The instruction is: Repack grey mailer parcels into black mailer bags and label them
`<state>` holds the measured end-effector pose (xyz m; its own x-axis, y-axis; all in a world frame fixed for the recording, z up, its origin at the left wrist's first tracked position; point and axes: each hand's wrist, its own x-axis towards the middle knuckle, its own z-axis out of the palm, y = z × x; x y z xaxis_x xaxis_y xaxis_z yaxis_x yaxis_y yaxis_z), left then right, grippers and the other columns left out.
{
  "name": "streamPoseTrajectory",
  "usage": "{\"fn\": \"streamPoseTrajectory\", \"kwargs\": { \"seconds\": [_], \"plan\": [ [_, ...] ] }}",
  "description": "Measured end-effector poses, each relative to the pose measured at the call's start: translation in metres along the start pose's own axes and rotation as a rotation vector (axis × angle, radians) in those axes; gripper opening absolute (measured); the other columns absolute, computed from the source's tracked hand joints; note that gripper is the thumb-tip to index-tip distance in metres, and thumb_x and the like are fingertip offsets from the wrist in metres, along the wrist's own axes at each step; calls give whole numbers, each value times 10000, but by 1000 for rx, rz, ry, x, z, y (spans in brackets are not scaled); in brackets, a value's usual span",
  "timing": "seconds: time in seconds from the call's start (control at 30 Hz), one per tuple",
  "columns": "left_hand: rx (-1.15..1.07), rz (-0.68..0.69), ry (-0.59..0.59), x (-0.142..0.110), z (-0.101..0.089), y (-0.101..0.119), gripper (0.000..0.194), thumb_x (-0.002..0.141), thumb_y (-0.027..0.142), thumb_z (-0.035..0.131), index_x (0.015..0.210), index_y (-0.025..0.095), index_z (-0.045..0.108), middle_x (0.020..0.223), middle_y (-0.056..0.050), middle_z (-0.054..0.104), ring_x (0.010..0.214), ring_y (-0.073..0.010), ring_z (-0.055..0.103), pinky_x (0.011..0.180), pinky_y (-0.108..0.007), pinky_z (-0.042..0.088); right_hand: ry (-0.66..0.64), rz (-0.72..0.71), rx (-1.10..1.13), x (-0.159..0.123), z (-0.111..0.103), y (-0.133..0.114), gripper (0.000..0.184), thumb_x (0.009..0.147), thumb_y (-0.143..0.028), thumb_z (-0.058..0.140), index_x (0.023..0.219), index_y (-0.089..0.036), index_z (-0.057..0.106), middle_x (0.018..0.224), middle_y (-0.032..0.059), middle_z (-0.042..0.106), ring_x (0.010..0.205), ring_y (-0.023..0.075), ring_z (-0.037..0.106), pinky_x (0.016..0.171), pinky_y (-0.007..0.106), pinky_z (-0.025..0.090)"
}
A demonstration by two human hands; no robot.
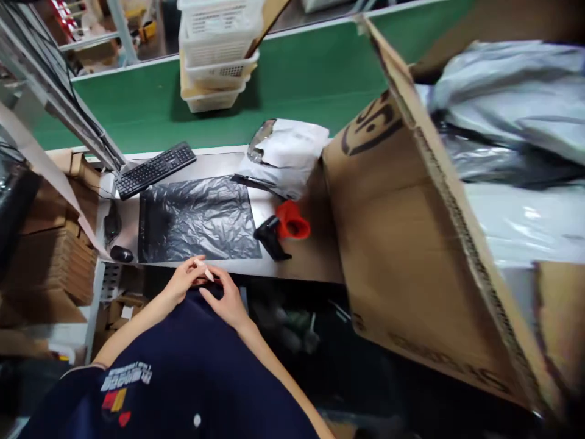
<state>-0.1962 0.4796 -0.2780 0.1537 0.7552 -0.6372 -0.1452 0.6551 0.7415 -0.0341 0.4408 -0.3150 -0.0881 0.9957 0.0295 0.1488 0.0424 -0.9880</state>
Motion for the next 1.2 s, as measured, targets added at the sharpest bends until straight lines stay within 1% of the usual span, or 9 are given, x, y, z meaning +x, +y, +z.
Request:
{"fn": "streamPoseTrajectory", "kwargs": {
  "seconds": [0.17, 0.33, 0.43, 0.5, 0.63, 0.77, 0.9, 1.07, 1.2],
  "plan": [
    [108, -62, -82, 23, 22, -3, 673, 710, 625, 904, 1248, 235, 798, 1063, -76, 799, 921, -217, 734, 845, -339, 587, 161, -41, -320, -12, -21, 14, 313, 1042, -318, 570, 1289, -223, 737, 1227, 121, 800, 1103, 266, 779, 991, 403, 642],
    [475, 303, -101, 43, 34, 11, 321, 761, 514, 868, 842, 205, 853, 888, -80, 776, 798, -210, 697, 752, -332, 577, 269, -173, -440, -16, -44, 25, 316, 1062, -319, 591, 1295, -185, 758, 1224, 124, 810, 1088, 250, 796, 984, 350, 656],
    [667, 346, -184, 59, 35, 21, 219, 827, 416, 792, 800, 200, 824, 802, -59, 753, 714, -184, 670, 719, -317, 548, 297, -206, -502, -18, -47, 33, 322, 1074, -302, 572, 1299, -172, 761, 1221, 125, 811, 1094, 247, 798, 994, 338, 655],
    [805, 416, -127, 79, 28, 34, 170, 854, 356, 748, 806, 202, 802, 804, -50, 747, 742, -180, 667, 752, -313, 536, 320, -166, -543, -21, -45, 40, 330, 1078, -312, 562, 1288, -159, 766, 1207, 130, 815, 1068, 250, 805, 977, 332, 657],
    [926, 493, 82, 153, -6, 86, 142, 857, 291, 695, 762, 191, 729, 785, -32, 716, 747, -171, 646, 740, -294, 515, 371, 51, -592, -33, -33, 62, 352, 1076, -371, 548, 1261, -184, 782, 1169, 109, 828, 981, 245, 819, 898, 316, 669],
    [921, 226, -78, 246, -31, 141, 144, 793, 274, 721, 697, 179, 669, 584, 21, 597, 545, -135, 533, 585, -261, 434, 421, 236, -601, -41, -12, 86, 400, 1054, -437, 533, 1247, -205, 796, 1175, 108, 827, 986, 262, 818, 870, 340, 677],
    [977, 163, -232, 317, -36, 166, 150, 773, 284, 740, 693, 179, 668, 570, 22, 597, 540, -132, 526, 569, -257, 412, 462, 323, -562, -27, 13, 103, 421, 1030, -448, 538, 1248, -198, 798, 1191, 123, 821, 1035, 273, 807, 922, 360, 668],
    [1231, 344, -288, 383, -34, 185, 159, 812, 285, 695, 681, 197, 677, 634, 5, 642, 651, -161, 574, 642, -272, 450, 509, 422, -569, 0, 43, 115, 431, 1017, -444, 537, 1233, -179, 800, 1183, 134, 821, 1022, 291, 810, 858, 361, 674],
    [1364, 535, -229, 426, -30, 212, 125, 835, 228, 651, 726, 191, 702, 777, -35, 717, 781, -184, 620, 766, -299, 479, 523, 475, -578, 14, 63, 115, 409, 1019, -416, 523, 1232, -199, 797, 1176, 116, 825, 1003, 279, 815, 850, 352, 674]
  ]
}}
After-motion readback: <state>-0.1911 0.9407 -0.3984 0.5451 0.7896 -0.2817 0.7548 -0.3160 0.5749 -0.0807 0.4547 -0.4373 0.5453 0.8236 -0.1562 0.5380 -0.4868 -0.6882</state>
